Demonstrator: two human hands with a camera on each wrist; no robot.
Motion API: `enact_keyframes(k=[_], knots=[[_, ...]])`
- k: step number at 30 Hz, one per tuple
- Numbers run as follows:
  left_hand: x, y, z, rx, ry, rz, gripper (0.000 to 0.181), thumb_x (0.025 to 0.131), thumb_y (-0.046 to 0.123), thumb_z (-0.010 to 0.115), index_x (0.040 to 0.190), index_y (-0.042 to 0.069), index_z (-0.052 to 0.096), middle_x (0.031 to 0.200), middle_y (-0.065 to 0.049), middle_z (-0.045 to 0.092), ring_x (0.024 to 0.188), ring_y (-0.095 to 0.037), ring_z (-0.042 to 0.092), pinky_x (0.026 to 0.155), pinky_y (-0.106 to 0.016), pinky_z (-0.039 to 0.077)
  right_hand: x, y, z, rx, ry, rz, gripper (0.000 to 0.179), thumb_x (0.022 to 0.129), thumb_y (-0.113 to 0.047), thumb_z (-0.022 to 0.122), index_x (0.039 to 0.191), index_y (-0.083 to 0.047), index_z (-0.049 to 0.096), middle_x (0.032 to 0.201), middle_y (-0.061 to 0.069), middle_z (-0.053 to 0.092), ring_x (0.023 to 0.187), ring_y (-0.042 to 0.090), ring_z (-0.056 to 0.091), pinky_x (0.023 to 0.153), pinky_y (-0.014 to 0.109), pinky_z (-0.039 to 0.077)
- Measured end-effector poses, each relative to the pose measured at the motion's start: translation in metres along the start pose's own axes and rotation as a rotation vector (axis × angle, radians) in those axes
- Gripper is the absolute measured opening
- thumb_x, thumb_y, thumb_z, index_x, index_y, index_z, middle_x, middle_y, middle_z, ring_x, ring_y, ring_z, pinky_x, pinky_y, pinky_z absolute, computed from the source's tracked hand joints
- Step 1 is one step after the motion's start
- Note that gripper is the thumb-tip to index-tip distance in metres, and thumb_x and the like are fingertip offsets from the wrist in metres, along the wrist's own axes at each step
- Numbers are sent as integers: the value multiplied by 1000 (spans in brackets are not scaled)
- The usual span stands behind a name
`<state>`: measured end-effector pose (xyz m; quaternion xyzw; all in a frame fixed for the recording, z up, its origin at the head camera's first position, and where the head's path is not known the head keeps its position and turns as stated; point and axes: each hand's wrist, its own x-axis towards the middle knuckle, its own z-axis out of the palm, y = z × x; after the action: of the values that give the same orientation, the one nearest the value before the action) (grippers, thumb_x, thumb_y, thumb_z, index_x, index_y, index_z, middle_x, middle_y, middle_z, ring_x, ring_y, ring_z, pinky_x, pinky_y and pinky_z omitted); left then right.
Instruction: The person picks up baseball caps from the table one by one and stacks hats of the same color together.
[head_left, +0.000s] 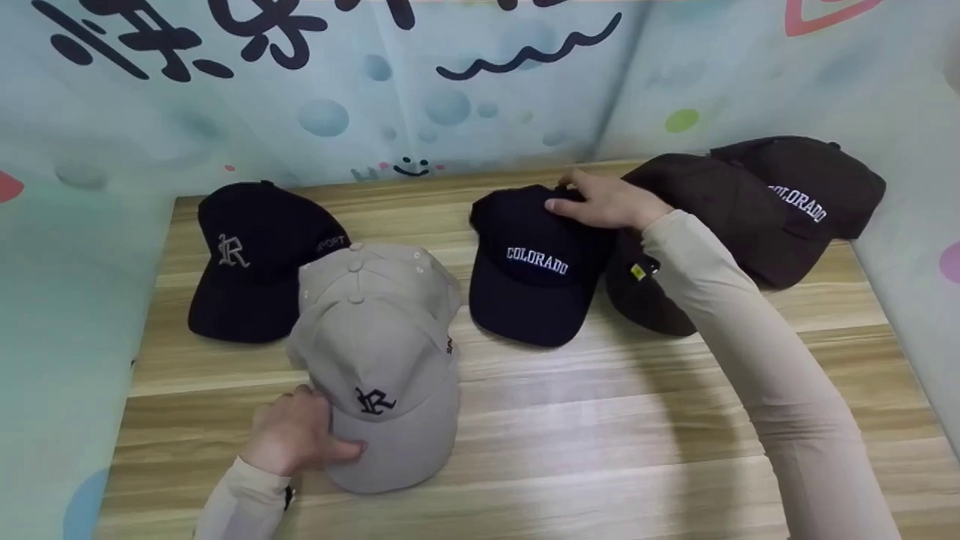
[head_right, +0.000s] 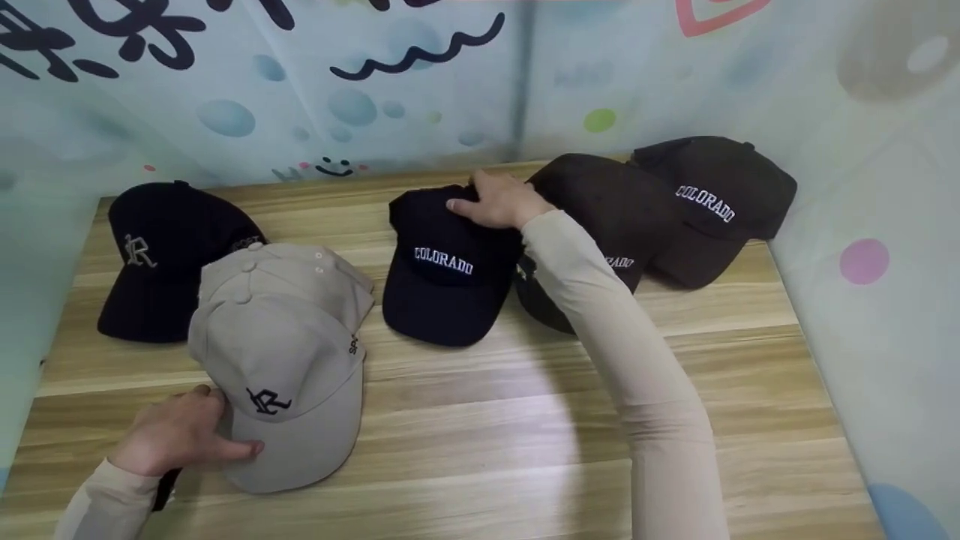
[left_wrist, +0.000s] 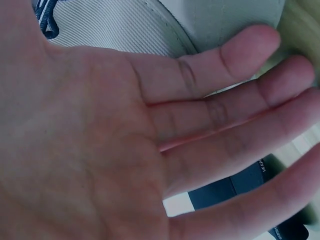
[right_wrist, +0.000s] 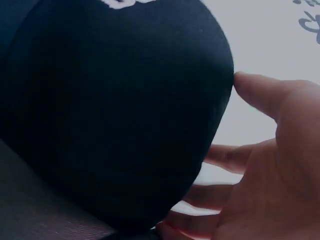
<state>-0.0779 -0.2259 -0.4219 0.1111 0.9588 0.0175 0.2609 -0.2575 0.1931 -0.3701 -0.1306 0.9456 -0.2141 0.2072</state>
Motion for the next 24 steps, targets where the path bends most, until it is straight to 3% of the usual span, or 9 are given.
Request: enact_keyframes(k=[4,9,13,19,24], knots=[[2,1,-1,-2,13,11,65,61,59,78,78,0,60,80,-13,56,66,-30,58,55,-49,48,-2,1,-2,32,63,-26,66,94,-47,56,137,2,44,135,25,48,125,40,43,104,48,32],[3,1,-1,-15,15,7,62,61,58,79,74,2,58,77,-11,56,64,-29,57,54,-48,48,-12,-15,-5,100,213,-96,56,88,-35,70,123,5,54,120,22,57,112,35,51,98,45,36],[4,1,0,-32,12,-3,59,61,58,79,70,5,56,72,-9,56,61,-25,55,53,-47,48,-27,-35,-9,181,288,-246,35,85,-21,74,105,2,57,97,14,59,91,27,53,85,39,39],[4,1,-2,-29,11,-6,57,60,57,79,67,6,55,67,-7,55,58,-24,54,52,-45,47,-57,-62,-13,157,225,-513,19,91,-12,67,97,-3,52,86,3,54,82,17,51,75,33,38],[6,1,-4,-31,10,-4,56,60,58,79,62,8,54,67,-7,56,58,-23,53,51,-44,48,-72,-72,-16,155,148,-619,21,94,-7,62,110,-1,51,105,8,59,106,21,59,92,34,43]])
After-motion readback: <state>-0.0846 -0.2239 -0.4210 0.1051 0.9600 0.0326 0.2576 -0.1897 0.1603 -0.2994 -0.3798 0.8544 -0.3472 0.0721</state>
